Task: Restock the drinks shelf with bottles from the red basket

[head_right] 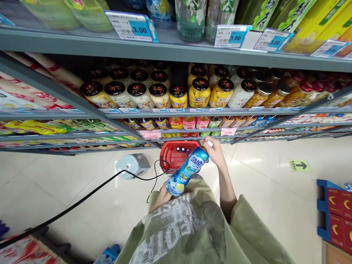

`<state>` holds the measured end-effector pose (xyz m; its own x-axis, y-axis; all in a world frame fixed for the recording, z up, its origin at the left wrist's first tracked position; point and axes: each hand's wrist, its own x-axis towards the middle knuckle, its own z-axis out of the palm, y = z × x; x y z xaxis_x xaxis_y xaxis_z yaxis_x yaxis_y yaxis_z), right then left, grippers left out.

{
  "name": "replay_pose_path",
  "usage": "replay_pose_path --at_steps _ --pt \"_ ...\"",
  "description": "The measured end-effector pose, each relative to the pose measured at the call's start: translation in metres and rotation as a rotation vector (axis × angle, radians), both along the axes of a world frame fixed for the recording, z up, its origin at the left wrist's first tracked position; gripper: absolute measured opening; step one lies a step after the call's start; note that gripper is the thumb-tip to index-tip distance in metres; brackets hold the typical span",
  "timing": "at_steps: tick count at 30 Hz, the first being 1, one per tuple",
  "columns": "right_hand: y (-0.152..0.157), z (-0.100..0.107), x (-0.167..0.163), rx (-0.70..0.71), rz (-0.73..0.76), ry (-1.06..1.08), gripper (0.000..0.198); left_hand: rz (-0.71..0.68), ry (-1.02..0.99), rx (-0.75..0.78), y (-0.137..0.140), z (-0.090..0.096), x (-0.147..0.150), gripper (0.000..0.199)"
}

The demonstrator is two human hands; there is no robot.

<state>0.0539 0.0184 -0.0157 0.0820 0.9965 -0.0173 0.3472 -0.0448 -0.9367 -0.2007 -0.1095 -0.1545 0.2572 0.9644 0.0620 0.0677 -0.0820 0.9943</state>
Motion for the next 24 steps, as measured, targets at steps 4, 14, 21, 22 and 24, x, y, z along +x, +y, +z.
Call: replay_pose_path --at_steps 4,14,21,22,24 --pt "0.002 0.002 0.001 -0.015 -0.008 0.011 0.037 -0.086 0.037 0.143 0.005 0.008 -0.003 0.036" --pt "-0.002 -0.009 -0.006 0.040 -0.112 0.169 0.018 0.175 0.230 0.768 0.011 0.065 -0.006 0.058" --pt "-0.004 -0.013 -0.007 0.098 -0.089 0.274 0.019 -0.040 0.578 1.169 0.003 0.099 -0.009 0.045" --pt "-0.004 -0.012 -0.007 0.108 -0.094 0.272 0.020 -0.047 0.581 1.172 0.003 0.101 -0.009 0.043" --pt "-0.005 -0.010 -0.007 0.117 -0.099 0.273 0.021 -0.056 0.590 1.167 0.004 0.101 -0.010 0.040"
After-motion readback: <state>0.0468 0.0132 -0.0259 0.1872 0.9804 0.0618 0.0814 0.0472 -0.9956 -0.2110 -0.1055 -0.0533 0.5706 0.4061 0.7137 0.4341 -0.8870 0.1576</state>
